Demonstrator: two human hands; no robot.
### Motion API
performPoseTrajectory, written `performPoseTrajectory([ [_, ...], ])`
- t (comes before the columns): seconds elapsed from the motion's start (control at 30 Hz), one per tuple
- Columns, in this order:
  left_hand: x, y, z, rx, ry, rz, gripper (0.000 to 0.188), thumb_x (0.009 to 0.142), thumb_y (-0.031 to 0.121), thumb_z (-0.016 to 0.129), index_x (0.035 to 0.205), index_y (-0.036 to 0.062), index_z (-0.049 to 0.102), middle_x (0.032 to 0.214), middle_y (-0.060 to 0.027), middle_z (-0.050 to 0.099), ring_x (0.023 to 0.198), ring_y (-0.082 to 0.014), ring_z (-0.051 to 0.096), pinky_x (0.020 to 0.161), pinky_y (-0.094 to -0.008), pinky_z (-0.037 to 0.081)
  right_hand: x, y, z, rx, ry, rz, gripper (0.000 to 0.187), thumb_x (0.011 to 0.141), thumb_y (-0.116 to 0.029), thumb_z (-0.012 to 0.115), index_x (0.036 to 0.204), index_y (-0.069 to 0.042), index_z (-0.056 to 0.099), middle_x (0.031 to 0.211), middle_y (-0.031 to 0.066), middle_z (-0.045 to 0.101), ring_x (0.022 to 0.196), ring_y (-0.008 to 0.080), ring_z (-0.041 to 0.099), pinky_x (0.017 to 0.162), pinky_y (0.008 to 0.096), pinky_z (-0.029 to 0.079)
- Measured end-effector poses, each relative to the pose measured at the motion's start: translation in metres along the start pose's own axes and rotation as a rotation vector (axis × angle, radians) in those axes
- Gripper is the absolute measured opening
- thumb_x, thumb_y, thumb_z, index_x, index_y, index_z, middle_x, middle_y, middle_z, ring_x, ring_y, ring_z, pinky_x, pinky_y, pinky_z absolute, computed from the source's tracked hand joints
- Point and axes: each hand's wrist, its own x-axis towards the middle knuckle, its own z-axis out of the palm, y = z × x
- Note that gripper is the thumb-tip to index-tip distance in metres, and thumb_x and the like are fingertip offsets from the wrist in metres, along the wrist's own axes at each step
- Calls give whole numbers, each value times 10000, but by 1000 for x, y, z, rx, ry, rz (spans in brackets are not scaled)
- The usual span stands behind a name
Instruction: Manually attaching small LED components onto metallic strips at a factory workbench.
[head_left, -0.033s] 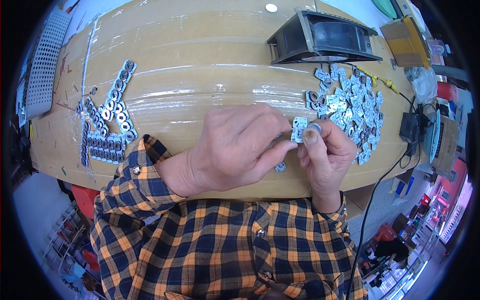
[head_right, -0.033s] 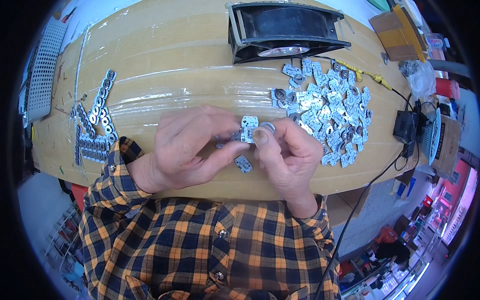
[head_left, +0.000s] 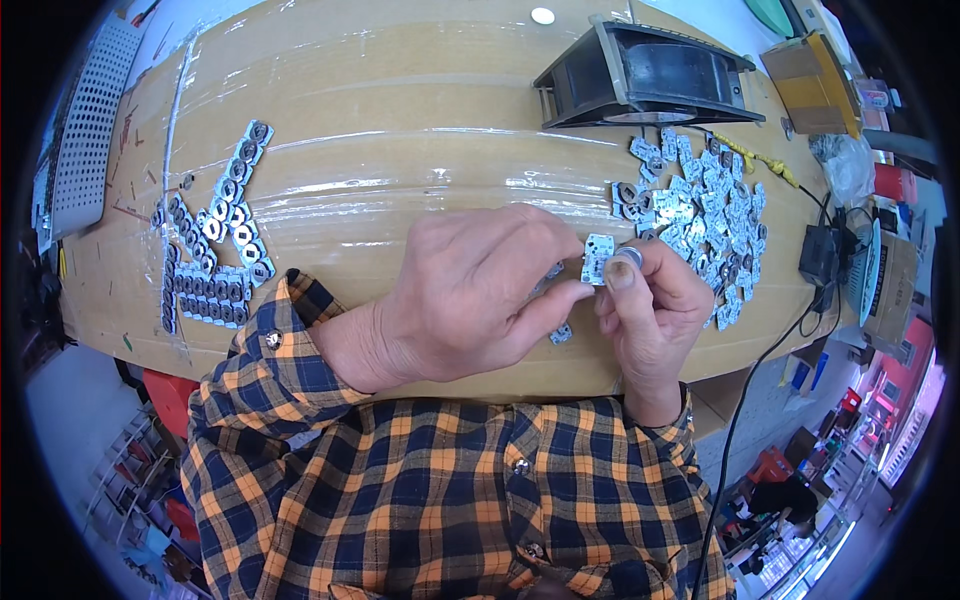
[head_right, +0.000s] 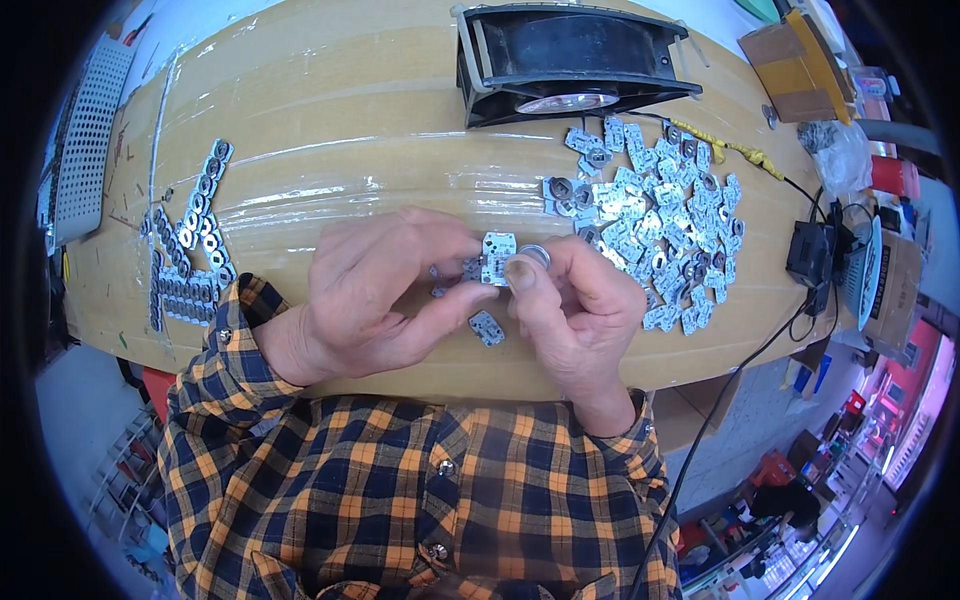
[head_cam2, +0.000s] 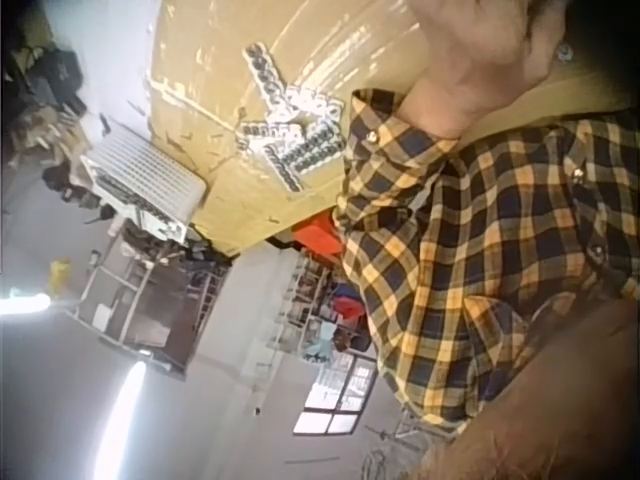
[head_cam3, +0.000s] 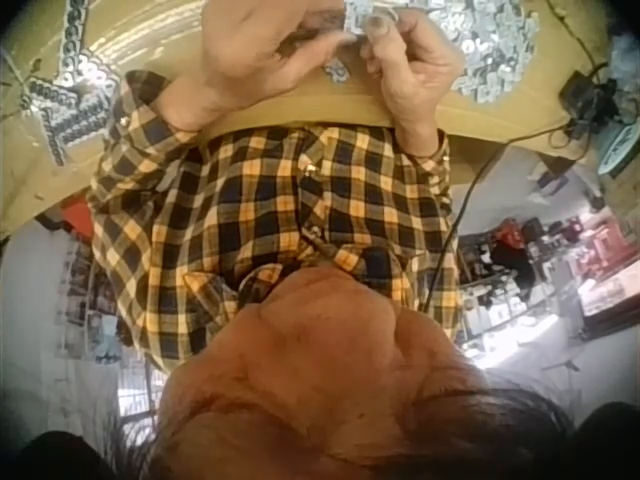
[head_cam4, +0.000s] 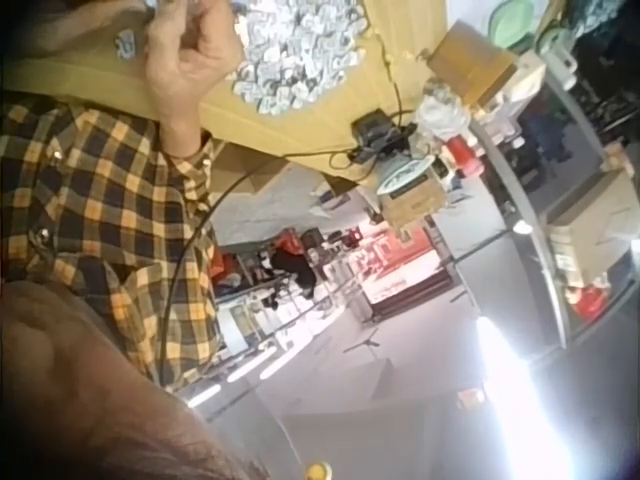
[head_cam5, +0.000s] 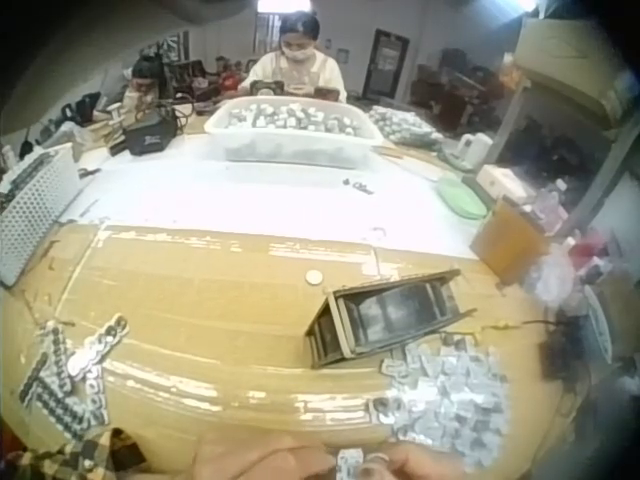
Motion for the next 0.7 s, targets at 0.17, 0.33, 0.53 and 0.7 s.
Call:
performPoseTrajectory([
  [0.17, -1, -10, 1, 37, 12, 83, 261, 683, 21, 783, 894, -14, 634, 801, -134, 666, 649, -246, 660, 534, -298, 504, -1, 5, 2, -115, 19, -62, 158, 927, -125, 633, 836, 1, 603, 664, 3, 583, 481, 21, 482, 427, 168, 350],
  [0.33, 1, -6, -2, 42, -28, 66, 265, 683, 16, 768, 901, -13, 620, 799, -133, 658, 651, -254, 658, 541, -306, 507, 1, 2, 1, -132, 3, -74, 146, 930, -110, 627, 835, -3, 602, 656, -5, 576, 487, 21, 477, 439, 169, 351],
  [0.53, 12, -3, -30, 186, -158, -45, 262, 692, 15, 769, 909, 7, 621, 838, -127, 661, 626, -223, 632, 551, -276, 498, 5, 7, 3, -251, 82, -118, 195, 942, -93, 615, 764, -22, 575, 593, -30, 527, 482, 18, 417, 448, 187, 282],
  [0.7, 12, 16, -86, 390, 56, -221, 290, 732, 27, 780, 987, 4, 644, 869, -91, 677, 660, -136, 625, 559, -232, 485, 3, 1, 1, -713, 211, -337, 223, 929, -60, 610, 724, -3, 542, 563, 12, 449, 485, 79, 366, 451, 252, 267],
])
